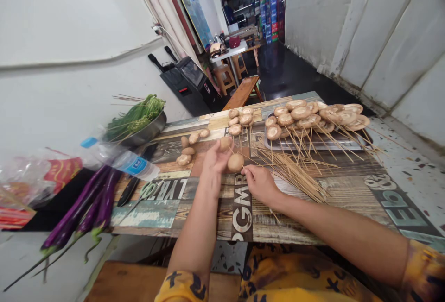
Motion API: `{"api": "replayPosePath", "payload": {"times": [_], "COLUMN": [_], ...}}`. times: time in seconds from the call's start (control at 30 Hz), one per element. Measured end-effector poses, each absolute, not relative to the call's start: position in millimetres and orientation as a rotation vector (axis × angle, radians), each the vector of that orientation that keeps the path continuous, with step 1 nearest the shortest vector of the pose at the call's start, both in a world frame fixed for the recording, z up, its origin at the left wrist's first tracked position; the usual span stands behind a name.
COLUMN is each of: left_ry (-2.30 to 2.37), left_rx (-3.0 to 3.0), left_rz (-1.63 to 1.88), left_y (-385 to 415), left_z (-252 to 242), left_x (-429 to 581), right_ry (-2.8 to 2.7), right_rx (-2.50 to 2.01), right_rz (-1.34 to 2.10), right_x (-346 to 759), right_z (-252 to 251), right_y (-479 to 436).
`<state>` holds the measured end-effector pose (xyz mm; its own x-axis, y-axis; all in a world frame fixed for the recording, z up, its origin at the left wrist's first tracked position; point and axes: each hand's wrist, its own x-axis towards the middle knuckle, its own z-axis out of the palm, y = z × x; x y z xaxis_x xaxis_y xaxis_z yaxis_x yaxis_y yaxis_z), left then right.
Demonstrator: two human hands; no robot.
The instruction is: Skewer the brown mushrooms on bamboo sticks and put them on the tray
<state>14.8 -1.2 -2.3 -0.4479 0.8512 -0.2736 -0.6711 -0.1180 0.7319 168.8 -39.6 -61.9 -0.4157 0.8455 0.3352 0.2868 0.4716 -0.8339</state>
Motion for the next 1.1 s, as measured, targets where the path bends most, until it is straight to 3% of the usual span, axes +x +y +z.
{"api": "replayPosePath", "payload": {"times": [1.1], "left_ry": [1.024], "left_rx": [0.379], "left_rz": [1.767], "left_y": [-4], "left_z": [2], "left_x": [25], "right_ry": [-1.936], "right_rx": [-0.822], "right_rz": [0.728], "right_x": [171], "right_z": [-68], "right_y": [-36]}}
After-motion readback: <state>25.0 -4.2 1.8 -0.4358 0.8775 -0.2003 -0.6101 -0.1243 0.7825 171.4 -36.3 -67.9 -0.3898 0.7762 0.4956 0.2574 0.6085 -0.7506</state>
